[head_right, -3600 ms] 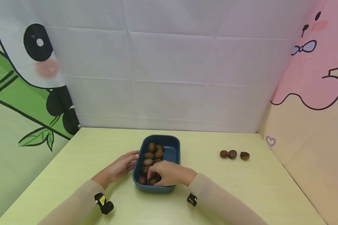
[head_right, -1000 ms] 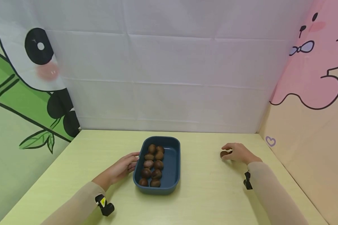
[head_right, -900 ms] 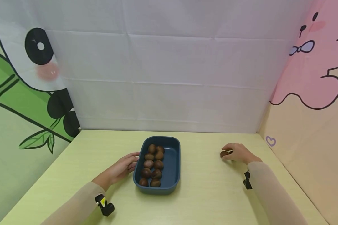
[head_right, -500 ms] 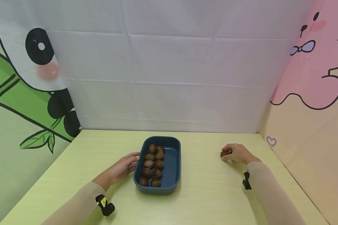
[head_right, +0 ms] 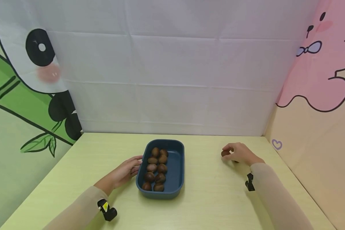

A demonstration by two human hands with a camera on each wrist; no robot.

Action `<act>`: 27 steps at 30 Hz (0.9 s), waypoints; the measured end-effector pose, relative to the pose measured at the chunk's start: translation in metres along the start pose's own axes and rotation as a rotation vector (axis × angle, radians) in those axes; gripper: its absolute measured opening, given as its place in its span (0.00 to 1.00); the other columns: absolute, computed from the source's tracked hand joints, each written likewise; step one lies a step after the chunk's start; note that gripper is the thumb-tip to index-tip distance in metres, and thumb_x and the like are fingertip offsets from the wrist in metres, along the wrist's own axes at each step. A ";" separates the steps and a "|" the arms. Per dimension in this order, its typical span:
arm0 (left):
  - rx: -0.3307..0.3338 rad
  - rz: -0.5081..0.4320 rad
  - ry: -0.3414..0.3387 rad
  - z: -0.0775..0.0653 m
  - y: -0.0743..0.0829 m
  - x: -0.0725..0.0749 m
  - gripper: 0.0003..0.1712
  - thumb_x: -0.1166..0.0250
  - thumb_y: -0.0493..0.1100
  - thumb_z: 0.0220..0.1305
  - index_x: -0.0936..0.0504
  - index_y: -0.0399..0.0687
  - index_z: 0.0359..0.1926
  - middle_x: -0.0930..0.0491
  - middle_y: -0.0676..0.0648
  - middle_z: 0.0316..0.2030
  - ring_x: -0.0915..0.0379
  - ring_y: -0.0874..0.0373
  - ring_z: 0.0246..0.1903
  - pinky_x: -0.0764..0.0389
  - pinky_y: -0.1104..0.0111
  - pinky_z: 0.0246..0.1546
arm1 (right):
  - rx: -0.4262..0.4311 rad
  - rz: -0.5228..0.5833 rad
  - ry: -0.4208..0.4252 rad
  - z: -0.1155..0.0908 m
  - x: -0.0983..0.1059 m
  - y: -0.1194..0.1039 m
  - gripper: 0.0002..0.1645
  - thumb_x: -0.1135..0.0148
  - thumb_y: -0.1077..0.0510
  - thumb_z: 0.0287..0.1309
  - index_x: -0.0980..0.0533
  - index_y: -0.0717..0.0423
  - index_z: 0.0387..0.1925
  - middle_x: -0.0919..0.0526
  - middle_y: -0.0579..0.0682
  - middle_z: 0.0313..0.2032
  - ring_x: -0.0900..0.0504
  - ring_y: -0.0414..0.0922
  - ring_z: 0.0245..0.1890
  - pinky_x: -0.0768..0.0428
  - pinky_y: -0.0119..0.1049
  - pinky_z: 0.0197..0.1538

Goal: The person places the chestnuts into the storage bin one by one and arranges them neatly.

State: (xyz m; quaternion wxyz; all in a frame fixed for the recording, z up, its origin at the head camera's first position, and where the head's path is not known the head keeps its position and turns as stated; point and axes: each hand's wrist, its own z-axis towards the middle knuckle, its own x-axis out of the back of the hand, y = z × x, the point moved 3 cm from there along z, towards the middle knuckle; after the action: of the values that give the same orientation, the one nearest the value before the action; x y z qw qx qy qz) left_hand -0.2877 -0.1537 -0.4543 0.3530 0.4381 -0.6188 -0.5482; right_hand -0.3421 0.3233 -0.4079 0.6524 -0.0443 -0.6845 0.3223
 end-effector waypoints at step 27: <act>-0.007 0.002 -0.003 0.001 0.000 -0.002 0.34 0.51 0.45 0.77 0.46 0.34 0.75 0.36 0.31 0.68 0.37 0.40 0.68 0.44 0.51 0.71 | 0.305 0.191 -0.121 0.037 -0.020 -0.112 0.20 0.28 0.58 0.58 0.20 0.56 0.52 0.17 0.46 0.42 0.16 0.43 0.40 0.19 0.41 0.51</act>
State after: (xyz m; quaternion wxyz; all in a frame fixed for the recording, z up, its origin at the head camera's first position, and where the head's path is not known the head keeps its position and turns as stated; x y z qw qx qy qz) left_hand -0.2880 -0.1519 -0.4542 0.3542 0.4354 -0.6180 -0.5505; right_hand -0.3329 0.2114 -0.3671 0.5755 0.0099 -0.6584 0.4850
